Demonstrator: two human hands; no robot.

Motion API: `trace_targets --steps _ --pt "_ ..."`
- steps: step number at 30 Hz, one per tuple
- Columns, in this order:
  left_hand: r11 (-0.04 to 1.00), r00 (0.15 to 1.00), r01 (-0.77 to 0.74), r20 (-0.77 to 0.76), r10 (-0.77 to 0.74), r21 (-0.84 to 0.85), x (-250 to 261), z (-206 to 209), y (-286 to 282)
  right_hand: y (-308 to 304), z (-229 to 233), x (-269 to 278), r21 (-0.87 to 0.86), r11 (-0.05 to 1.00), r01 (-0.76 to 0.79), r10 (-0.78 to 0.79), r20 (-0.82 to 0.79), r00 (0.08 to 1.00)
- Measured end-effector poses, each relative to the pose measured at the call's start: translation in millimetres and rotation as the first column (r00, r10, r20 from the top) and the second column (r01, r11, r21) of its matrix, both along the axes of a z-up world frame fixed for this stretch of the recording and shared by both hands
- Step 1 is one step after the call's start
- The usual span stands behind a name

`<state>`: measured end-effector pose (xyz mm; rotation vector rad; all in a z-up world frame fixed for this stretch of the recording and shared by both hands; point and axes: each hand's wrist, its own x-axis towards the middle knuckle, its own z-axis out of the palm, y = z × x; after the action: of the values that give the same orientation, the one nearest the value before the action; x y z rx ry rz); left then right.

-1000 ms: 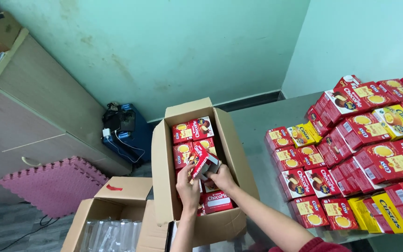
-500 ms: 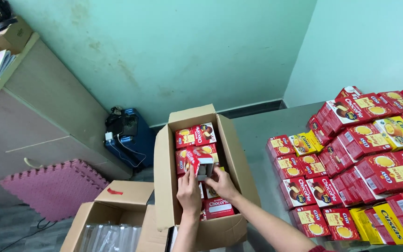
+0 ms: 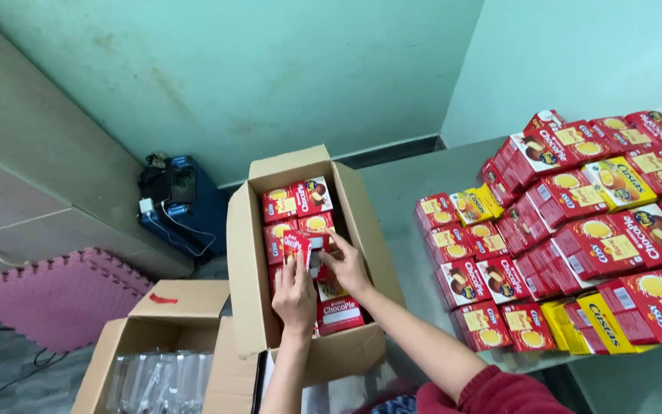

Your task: Organizing and packing various snack boxes into a larger cardboard box for storage or shipping.

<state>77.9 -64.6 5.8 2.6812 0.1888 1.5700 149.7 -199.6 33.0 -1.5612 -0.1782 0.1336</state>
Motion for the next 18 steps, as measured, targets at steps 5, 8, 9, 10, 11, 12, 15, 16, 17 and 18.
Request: trace_targets --steps 5,8,9,10,11,12,15,16,17,18 --pt "0.983 0.962 0.184 -0.204 -0.184 -0.020 -0.9 19.4 -7.2 -0.9 5.8 3.6 0.024 0.999 0.046 -0.045 -0.018 0.999" --pt "0.968 0.947 0.252 -0.201 -0.249 -0.012 -0.5 24.5 -4.2 5.8 -30.3 15.0 -0.008 0.998 0.060 -0.060 0.030 0.998" --pt "0.965 0.949 0.263 -0.174 -0.263 -0.025 -0.1 20.9 -3.9 6.3 -50.0 19.9 -0.029 0.998 0.048 -0.047 0.041 0.998" --pt "0.957 0.938 0.289 -0.188 -0.290 -0.036 -2.2 15.8 0.6 7.8 -40.8 11.2 -0.037 0.996 0.076 -0.075 0.025 0.997" --pt "0.959 0.937 0.277 -0.205 -0.282 -0.053 -3.6 10.6 4.2 9.0 -31.5 3.5 -0.120 0.992 0.042 -0.031 0.088 0.996" --pt "0.960 0.934 0.271 -0.221 -0.279 -0.066 -1.7 5.0 7.0 9.3 -22.3 -1.1 -0.203 0.979 0.018 0.012 0.146 0.989" --pt "0.932 0.907 0.339 -0.219 -0.359 -0.127 -0.4 -7.0 0.2 4.9 2.4 -12.3 -0.114 0.993 -0.001 -0.014 -0.133 0.991" --pt "0.921 0.895 0.367 -0.220 -0.388 -0.131 2.9 -5.5 -3.9 0.1 14.0 -11.4 -0.117 0.993 0.030 -0.046 -0.136 0.990" --pt "0.895 0.875 0.420 -0.193 -0.444 -0.154 6.3 -3.5 -7.3 -3.9 25.9 -10.2 -0.091 0.995 0.040 -0.056 -0.185 0.981" --pt "0.870 0.857 0.461 -0.165 -0.488 -0.175 7.1 -2.1 -9.0 -5.6 37.3 -10.3 -0.063 0.997 0.042 -0.055 -0.234 0.971"
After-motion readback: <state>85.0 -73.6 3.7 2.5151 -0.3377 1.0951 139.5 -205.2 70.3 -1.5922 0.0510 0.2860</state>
